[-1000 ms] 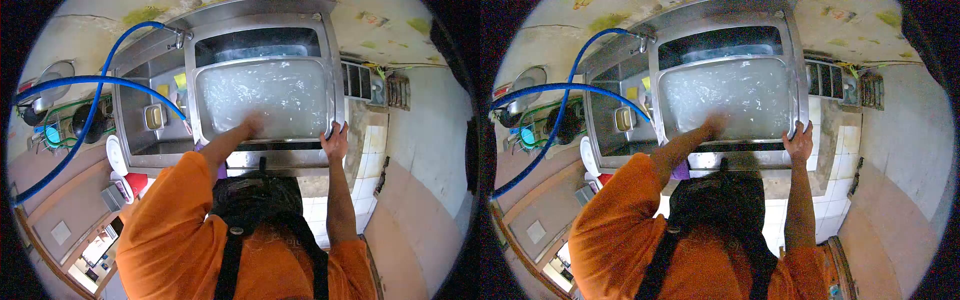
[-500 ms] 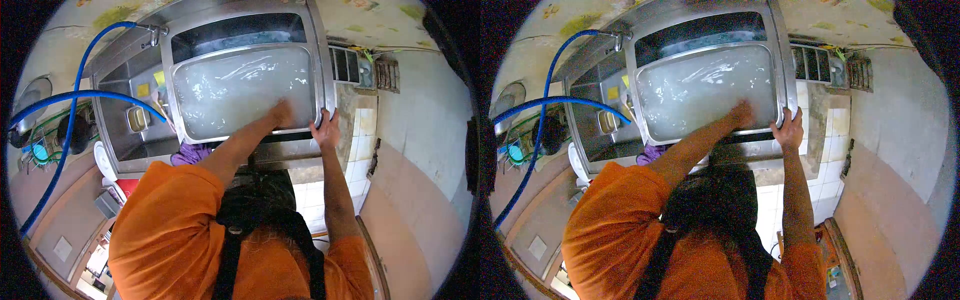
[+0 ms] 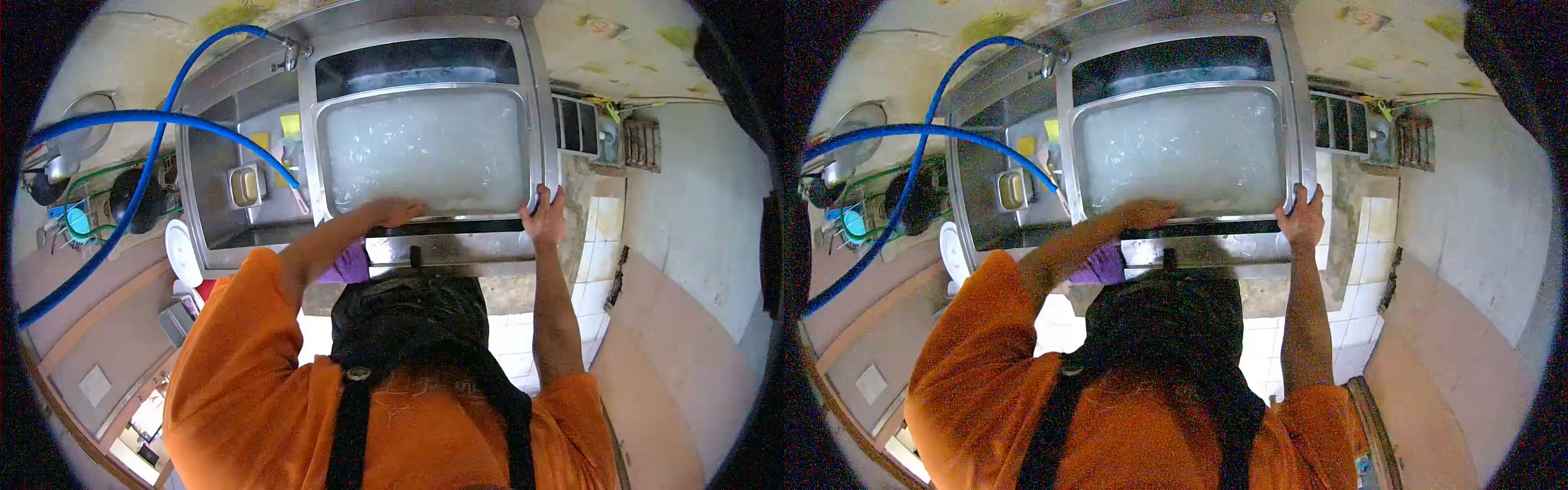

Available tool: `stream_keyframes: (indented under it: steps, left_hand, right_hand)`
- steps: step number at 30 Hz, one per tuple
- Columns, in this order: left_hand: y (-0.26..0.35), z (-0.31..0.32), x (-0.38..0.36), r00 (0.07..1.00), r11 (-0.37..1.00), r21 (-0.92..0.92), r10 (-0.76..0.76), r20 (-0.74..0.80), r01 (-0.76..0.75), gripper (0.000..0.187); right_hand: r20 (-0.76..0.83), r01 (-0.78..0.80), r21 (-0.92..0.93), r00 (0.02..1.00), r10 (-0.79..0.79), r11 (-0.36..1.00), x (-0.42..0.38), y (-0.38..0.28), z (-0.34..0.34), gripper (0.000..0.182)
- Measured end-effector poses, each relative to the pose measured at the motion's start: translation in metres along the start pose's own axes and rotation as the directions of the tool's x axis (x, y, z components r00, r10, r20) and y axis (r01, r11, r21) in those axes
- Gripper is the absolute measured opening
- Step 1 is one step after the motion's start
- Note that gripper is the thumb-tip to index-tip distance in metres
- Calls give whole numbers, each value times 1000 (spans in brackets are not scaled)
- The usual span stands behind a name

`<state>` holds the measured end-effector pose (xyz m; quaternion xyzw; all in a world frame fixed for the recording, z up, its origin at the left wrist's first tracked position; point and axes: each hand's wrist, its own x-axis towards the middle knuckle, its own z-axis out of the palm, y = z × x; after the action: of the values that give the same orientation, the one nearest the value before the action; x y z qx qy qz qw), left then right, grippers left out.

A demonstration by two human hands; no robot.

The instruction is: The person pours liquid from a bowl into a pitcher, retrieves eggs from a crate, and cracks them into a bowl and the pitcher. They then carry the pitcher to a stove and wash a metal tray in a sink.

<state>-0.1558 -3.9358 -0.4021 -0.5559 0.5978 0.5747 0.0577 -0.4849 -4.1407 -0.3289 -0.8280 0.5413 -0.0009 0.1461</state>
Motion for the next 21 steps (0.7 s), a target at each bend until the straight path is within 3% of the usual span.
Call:
stream_keyframes:
  steps: [3, 7, 9, 10, 11, 12, 13, 14, 16, 18, 21]
  left_hand:
    - [-51, 33, 20, 996, 991, 137, 4, -93, 9, 58]
    - [-17, 2, 7, 999, 975, 218, -54, 6, 51, 58]
    - [1, -16, 6, 957, 941, 334, 45, -288, 56, 46]
    - [-24, -4, 26, 802, 861, 496, 375, -465, -115, 44]
    - [-18, -9, 43, 803, 858, 499, 382, -457, -124, 44]
    - [0, -15, 67, 981, 805, 594, 111, -157, 4, 44]
    - [18, -19, 92, 968, 694, 720, -181, 172, 1, 44]
    - [28, -17, 96, 997, 769, 638, -72, 38, 31, 43]
    - [55, -9, 112, 944, 857, 513, 210, -254, -53, 42]
    - [86, -11, 138, 873, 874, 482, 284, -396, -66, 41]
    - [119, -11, 175, 786, 901, 434, 263, -559, 7, 38]
  right_hand:
    - [-17, 14, -5, 1000, -14, 1000, 0, 0, -1, 60]
    - [3, 13, -12, 1000, -13, 1000, 3, 1, -3, 58]
    - [-8, 7, 24, 1000, -7, 1000, 2, 1, -3, 57]
    - [-37, 25, 29, 999, -24, 999, 2, 2, -1, 57]
    - [-67, 44, 31, 997, -42, 999, 2, 2, -1, 58]
    - [-32, 28, 52, 999, -27, 998, 3, -1, -8, 58]
    - [-35, 23, 47, 999, -21, 999, 5, 1, -8, 58]
    - [-36, 28, 57, 999, -26, 998, 5, 3, -6, 58]
    - [-6, 1, 75, 1000, -1, 997, 4, 1, -5, 57]
    - [-18, 15, 60, 1000, -14, 998, 6, 1, -8, 57]
    - [-13, 15, 59, 1000, -14, 998, 4, 0, -7, 57]
